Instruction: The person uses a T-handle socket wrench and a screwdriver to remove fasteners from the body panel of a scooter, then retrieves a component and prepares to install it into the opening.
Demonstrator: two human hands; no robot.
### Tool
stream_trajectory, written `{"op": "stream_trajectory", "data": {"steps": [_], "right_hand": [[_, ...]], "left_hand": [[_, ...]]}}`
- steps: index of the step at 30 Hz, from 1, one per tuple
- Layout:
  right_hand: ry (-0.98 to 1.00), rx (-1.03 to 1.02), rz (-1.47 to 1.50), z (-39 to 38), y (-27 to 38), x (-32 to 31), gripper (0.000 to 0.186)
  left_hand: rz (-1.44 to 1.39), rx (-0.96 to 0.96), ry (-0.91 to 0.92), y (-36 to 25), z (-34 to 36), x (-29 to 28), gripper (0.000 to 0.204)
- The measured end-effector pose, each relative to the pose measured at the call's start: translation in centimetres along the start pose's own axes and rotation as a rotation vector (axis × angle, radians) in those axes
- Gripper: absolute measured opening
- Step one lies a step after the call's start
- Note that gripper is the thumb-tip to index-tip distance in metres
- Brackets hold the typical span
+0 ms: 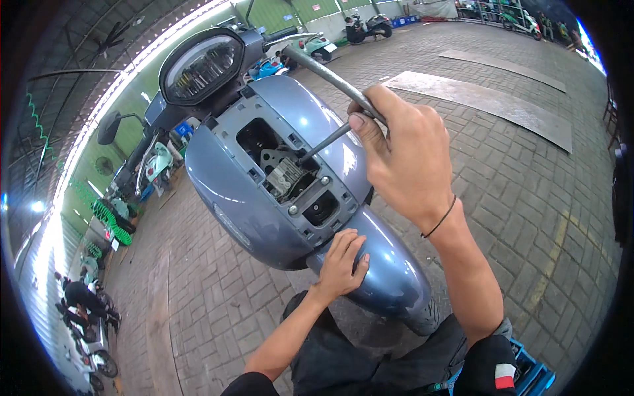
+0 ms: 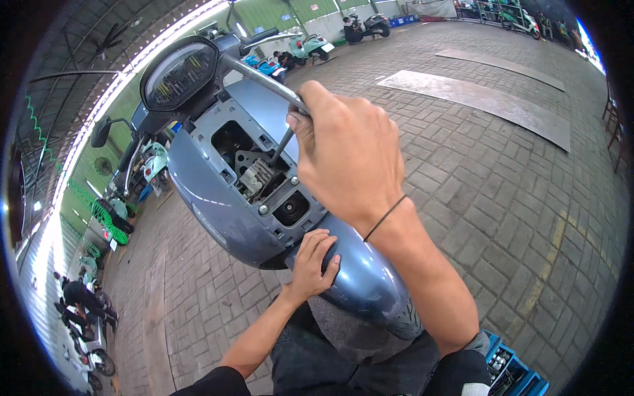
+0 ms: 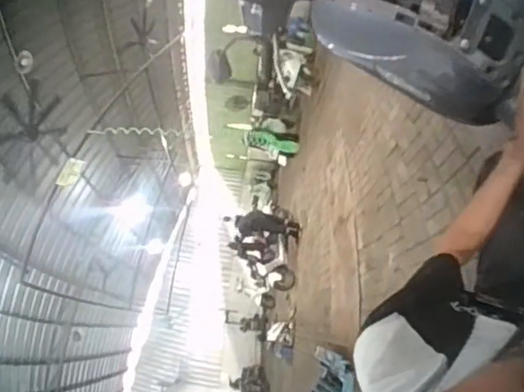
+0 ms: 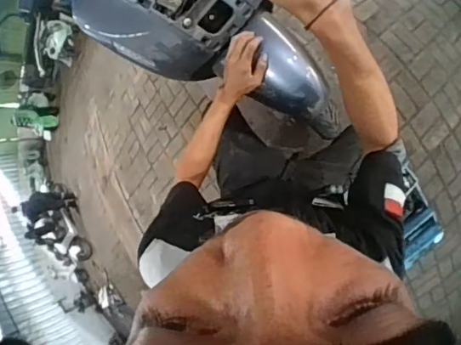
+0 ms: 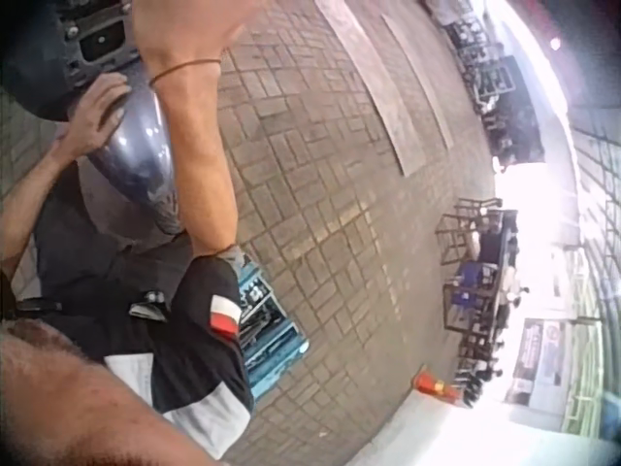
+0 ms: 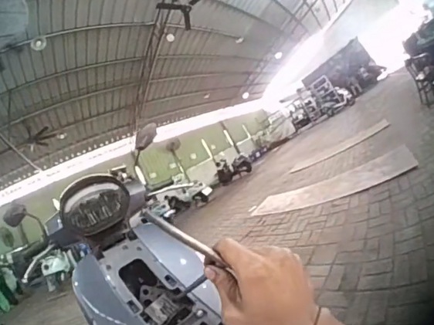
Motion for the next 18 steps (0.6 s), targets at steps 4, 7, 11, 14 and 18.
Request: {"op": "stream_trajectory", "data": {"steps": [4,7,11,14,18], "right_hand": [[0.010,-0.013,-0.035,0.3,0.7,0.3,0.015],[0.025,-0.014,-0.057,-0.7,1.6,1.2,0.012],[0.025,0.078,-0.082,-2.0,4.5,3.3,0.013],[-0.046,0.071,-0.300,-0.3,3.8,3.3,0.019],[0.017,0.014,-0.251,-1.0,3.5,2.3,0.017]], "left_hand": [[-0.008,-0.014,-0.026,-0.3,0.2,-0.1,0.037],[-0.029,-0.019,-0.047,-0.2,-0.2,0.1,0.036],[-0.079,-0.078,-0.076,0.0,0.0,-0.9,0.025],[-0.409,-0.151,-0.171,0.7,2.4,-3.6,0.010],[-0.486,0.028,-0.369,2.3,7.8,-11.6,0.009]]}}
Point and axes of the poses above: each hand's wrist, its own z-axis towards the middle knuckle, its own x-axis out of the palm, y = z × x, the point moved 2 cm from there along z, towards the middle knuckle, and after that the axes turned 8 degrees about z, right-handed, at the moved point
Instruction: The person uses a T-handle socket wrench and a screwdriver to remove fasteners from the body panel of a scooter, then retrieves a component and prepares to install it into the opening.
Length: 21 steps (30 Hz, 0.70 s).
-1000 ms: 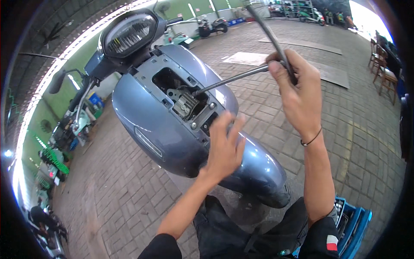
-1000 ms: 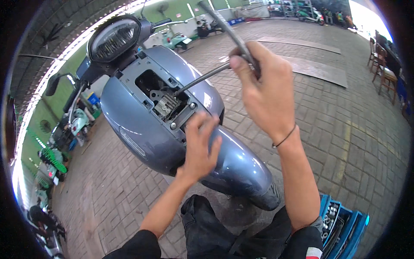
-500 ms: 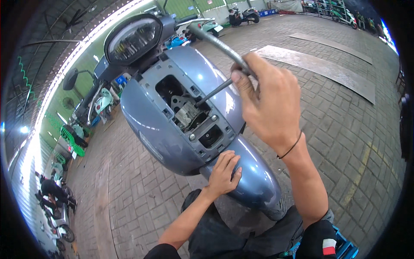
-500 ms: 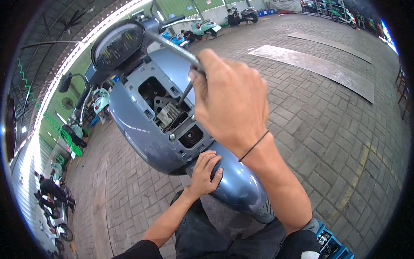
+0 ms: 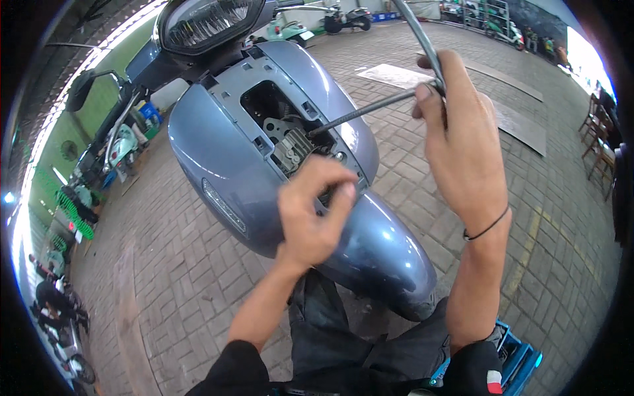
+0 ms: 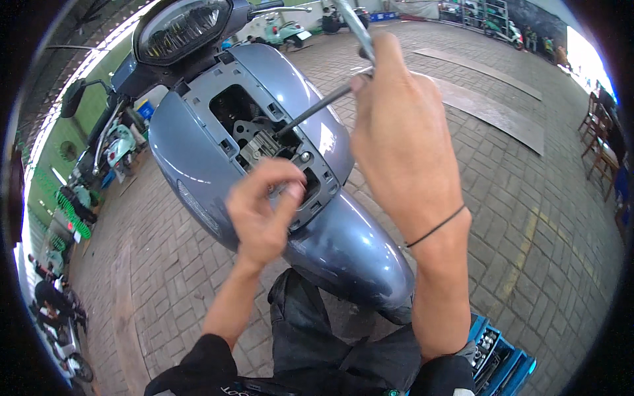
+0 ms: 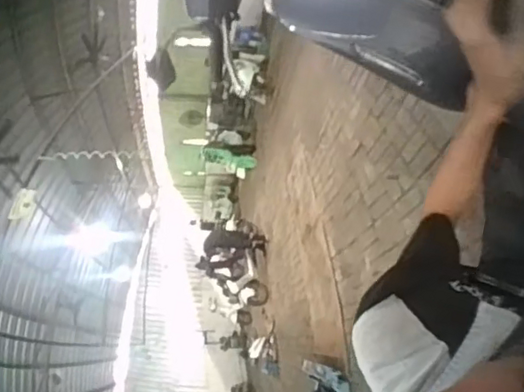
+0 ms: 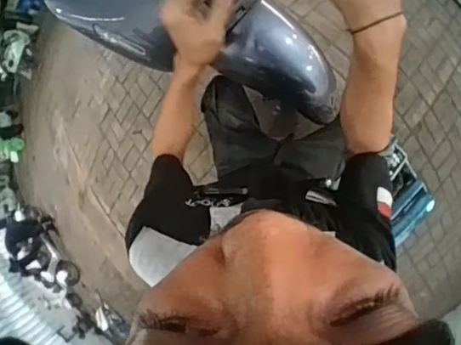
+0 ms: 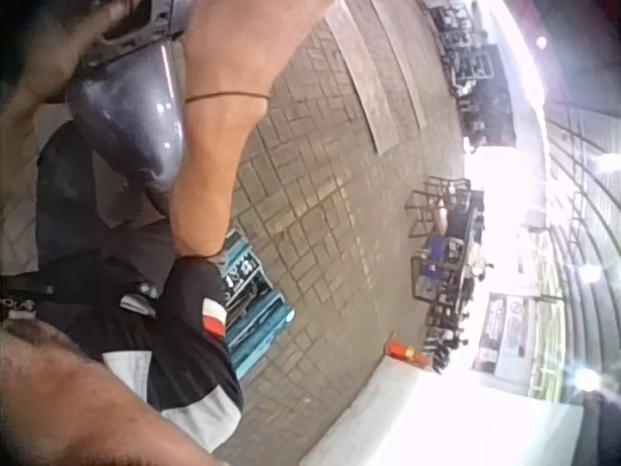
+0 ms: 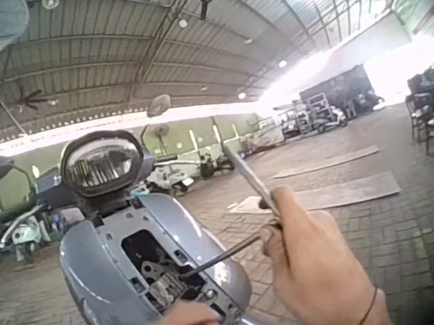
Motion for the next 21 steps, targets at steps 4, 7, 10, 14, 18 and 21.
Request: {"op": "stream_trajectory", "data": {"steps": [4,7,10,14,18,21], "right_hand": [[-0.024,0.060,-0.150,-1.2,4.1,1.3,0.015],[-0.108,0.096,-0.256,-0.4,8.1,3.7,0.018],[-0.211,0.226,-0.463,-0.3,7.4,3.9,0.021],[-0.402,0.285,-0.601,-0.2,7.9,5.0,0.027],[-0.591,0.192,-0.773,-0.9,6.7,5.6,0.035],[-0.522,0.364,-0.695,-0.9,3.6,5.9,0.042]], "left_hand": [[-0.323,-0.090,-0.115,-0.2,9.5,-2.2,0.021],[-0.851,-0.236,0.095,-0.7,16.2,-1.2,0.042],[-1.051,-0.607,0.388,-5.8,19.1,-0.1,0.050],[-1.624,-0.623,0.499,-4.6,19.8,4.2,0.039],[-1.826,-0.422,0.475,-5.3,18.2,4.3,0.040],[-2.126,-0.325,0.699,-3.4,17.2,3.2,0.042]]}}
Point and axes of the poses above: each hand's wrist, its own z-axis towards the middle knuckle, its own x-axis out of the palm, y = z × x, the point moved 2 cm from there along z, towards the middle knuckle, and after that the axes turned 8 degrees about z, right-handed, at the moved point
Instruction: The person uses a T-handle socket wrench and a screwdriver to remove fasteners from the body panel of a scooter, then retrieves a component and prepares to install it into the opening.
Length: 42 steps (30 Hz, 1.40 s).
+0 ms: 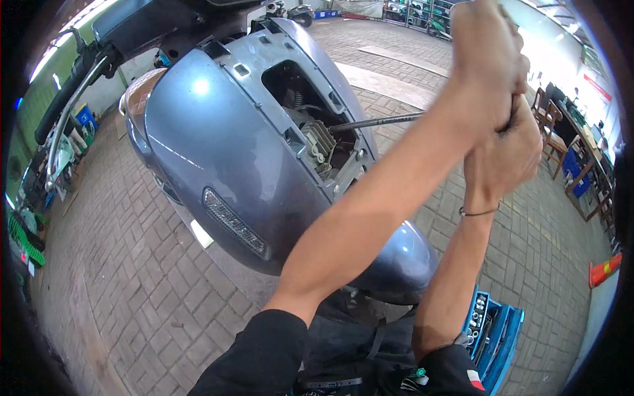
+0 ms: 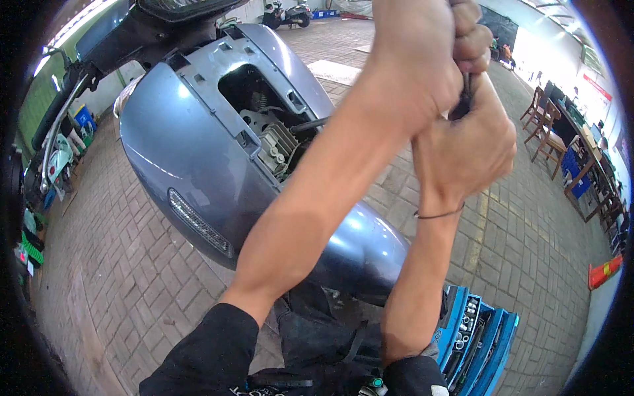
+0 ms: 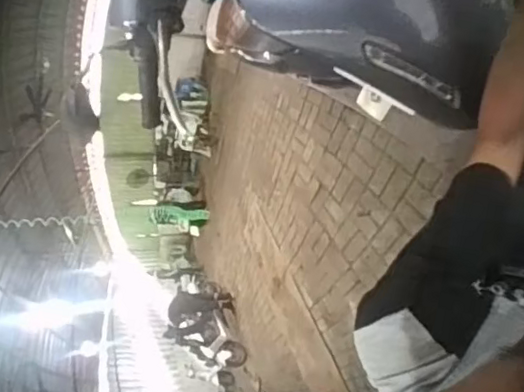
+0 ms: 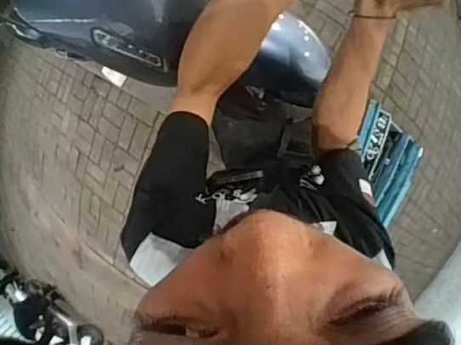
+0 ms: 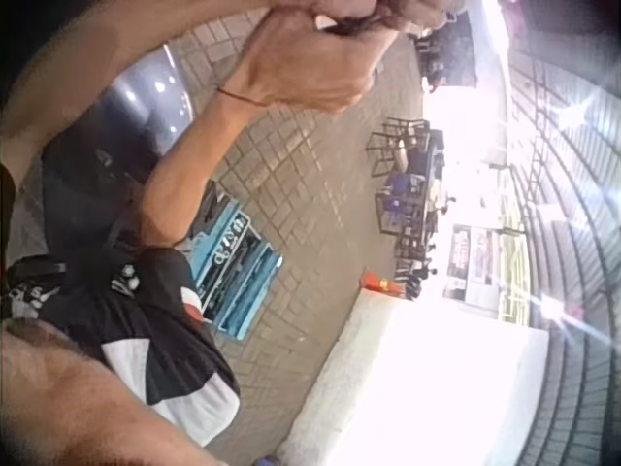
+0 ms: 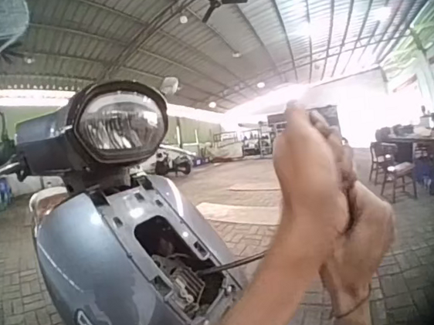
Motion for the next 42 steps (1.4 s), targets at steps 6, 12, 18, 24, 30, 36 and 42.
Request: {"op": "stream_trajectory", "data": {"steps": [6,12,18,24,30,36,42], "right_hand": [[-0.071,-0.335,0.725,3.4,-5.7,3.8,0.030],[0.193,0.060,2.237,2.7,-1.1,6.3,0.052],[1.100,-0.180,2.841,4.6,-3.0,9.0,0.053],[0.842,0.805,1.903,4.2,-2.2,3.7,0.043],[0.795,-0.829,0.597,9.3,-4.0,1.1,0.030],[-0.280,-0.773,0.809,2.8,-1.0,2.0,0.029],[-0.042,0.290,2.288,-0.6,0.8,4.6,0.042]], "left_hand": [[1.437,1.005,-0.049,8.2,-5.6,0.7,0.019],[1.969,0.840,-0.107,10.5,-11.1,0.1,0.026],[2.324,0.583,-0.583,0.6,-13.3,-1.9,0.024],[2.105,-0.451,-0.293,-3.1,-10.3,-4.0,0.030],[2.106,-0.512,-0.123,-3.9,-9.0,-3.5,0.025],[2.028,-0.535,-0.086,-3.7,-9.4,-2.8,0.018],[2.246,-0.179,-0.197,-3.1,-9.5,-2.3,0.020]]}}
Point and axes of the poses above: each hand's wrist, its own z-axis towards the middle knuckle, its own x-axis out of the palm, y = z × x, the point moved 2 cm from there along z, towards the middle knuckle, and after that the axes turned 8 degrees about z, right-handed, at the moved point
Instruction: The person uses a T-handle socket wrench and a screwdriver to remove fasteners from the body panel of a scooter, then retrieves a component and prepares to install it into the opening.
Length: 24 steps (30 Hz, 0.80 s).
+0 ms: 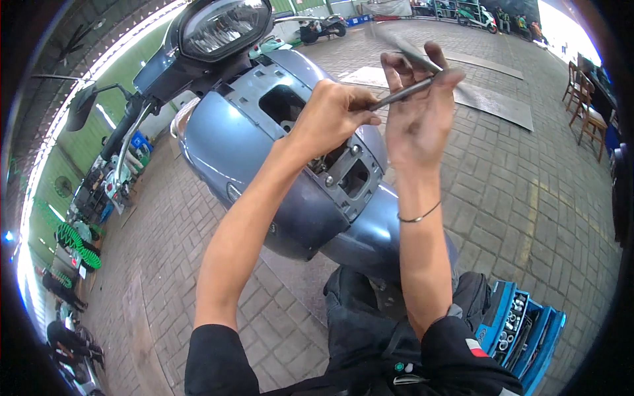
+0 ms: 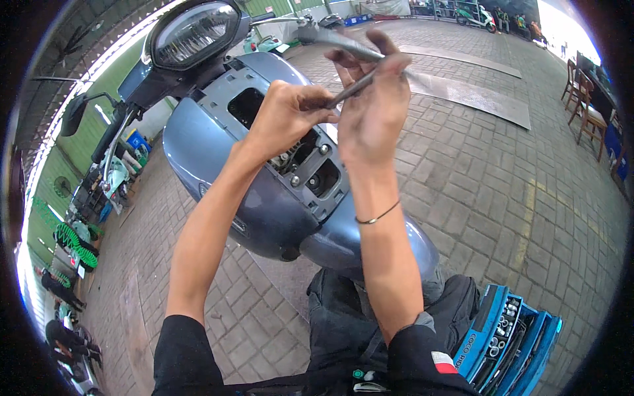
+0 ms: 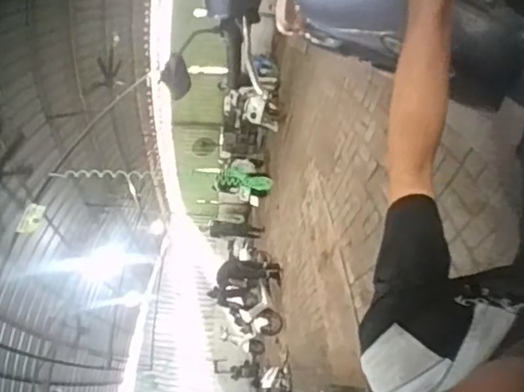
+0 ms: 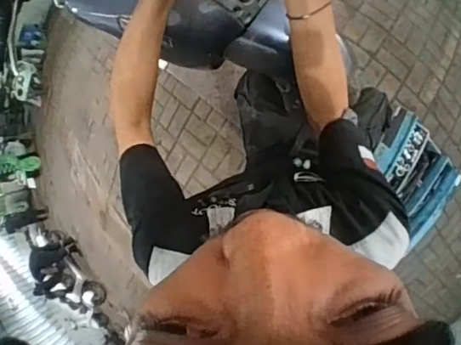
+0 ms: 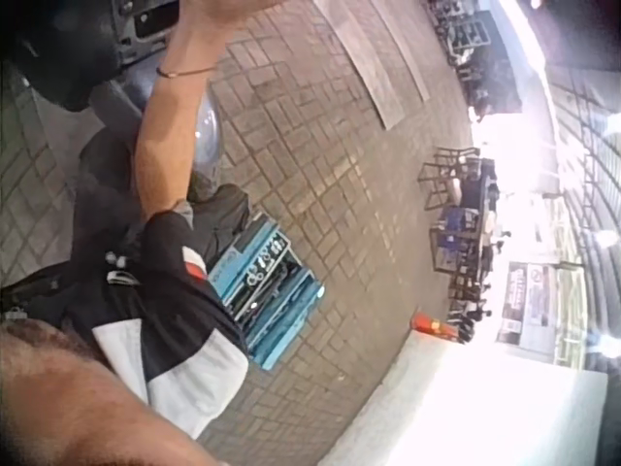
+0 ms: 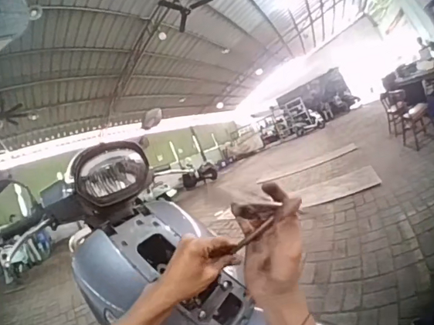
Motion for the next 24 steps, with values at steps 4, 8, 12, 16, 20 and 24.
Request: {"op": "stream_trajectory", "data": {"steps": [4,8,12,16,20,24], "right_hand": [[0.423,0.641,0.452,4.3,2.0,-3.2,0.028],[0.784,0.726,-0.893,7.6,6.6,1.6,0.044],[1.465,-0.527,-1.867,6.9,6.1,3.0,0.041],[0.580,-0.766,-1.640,3.4,4.6,0.8,0.036],[0.127,-0.408,-0.852,0.5,3.0,-2.7,0.041],[-0.075,0.146,0.093,-1.7,0.4,-3.1,0.041]], "left_hand": [[0.127,-0.043,-0.018,0.5,0.7,0.5,0.019],[-0.108,0.005,0.181,0.7,-0.2,1.0,0.017],[-0.229,-0.049,0.201,1.2,0.5,1.3,0.019],[-0.073,-0.045,0.096,1.1,0.4,1.4,0.010],[-0.127,-0.099,-0.019,1.8,0.5,1.1,0.013],[0.181,-0.052,-0.101,1.1,1.2,0.9,0.022]]}}
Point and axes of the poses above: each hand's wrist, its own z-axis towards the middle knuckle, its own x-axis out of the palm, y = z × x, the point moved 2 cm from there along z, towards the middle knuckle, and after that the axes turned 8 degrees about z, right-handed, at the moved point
